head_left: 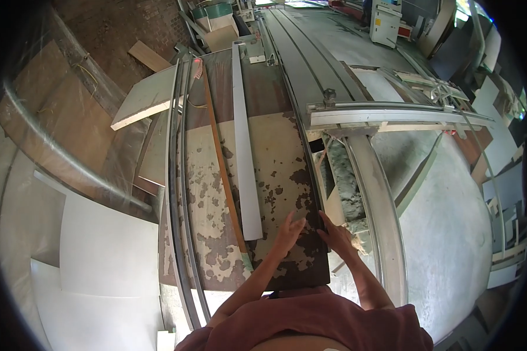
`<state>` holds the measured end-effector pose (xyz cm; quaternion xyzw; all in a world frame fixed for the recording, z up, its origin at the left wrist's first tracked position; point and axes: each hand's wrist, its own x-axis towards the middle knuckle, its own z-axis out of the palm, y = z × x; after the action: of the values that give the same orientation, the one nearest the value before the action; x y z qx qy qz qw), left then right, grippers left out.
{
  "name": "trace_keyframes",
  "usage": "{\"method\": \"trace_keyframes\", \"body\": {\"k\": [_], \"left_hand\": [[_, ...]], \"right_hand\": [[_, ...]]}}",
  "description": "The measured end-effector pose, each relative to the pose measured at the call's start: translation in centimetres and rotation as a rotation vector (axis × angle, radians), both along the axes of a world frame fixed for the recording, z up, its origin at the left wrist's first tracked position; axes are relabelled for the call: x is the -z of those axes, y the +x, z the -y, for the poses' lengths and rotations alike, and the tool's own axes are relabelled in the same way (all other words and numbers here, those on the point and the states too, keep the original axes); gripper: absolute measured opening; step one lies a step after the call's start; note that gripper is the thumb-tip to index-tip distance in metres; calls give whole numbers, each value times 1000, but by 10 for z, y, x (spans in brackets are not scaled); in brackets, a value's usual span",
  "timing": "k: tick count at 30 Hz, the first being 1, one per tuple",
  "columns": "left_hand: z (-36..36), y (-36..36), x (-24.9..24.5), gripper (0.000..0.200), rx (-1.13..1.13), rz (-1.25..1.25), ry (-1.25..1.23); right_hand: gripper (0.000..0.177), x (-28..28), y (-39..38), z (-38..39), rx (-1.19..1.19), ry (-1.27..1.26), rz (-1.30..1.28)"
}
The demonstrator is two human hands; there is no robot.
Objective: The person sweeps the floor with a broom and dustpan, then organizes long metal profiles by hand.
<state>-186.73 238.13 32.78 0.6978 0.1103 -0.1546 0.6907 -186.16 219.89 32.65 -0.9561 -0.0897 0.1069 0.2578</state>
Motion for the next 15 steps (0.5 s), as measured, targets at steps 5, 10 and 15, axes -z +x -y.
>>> {"method": "trace_keyframes", "body": {"k": [5, 10, 15], "left_hand": [[6, -6, -4, 73, 45, -27, -99], [16, -5, 3, 73, 56, 0, -122], [22, -4, 0, 71, 86, 11, -108]], "right_hand": [[60, 1, 31, -8, -16, -59, 32], [61, 12, 68, -8, -22, -11, 75], [62, 24, 104, -11, -25, 4, 119]]}}
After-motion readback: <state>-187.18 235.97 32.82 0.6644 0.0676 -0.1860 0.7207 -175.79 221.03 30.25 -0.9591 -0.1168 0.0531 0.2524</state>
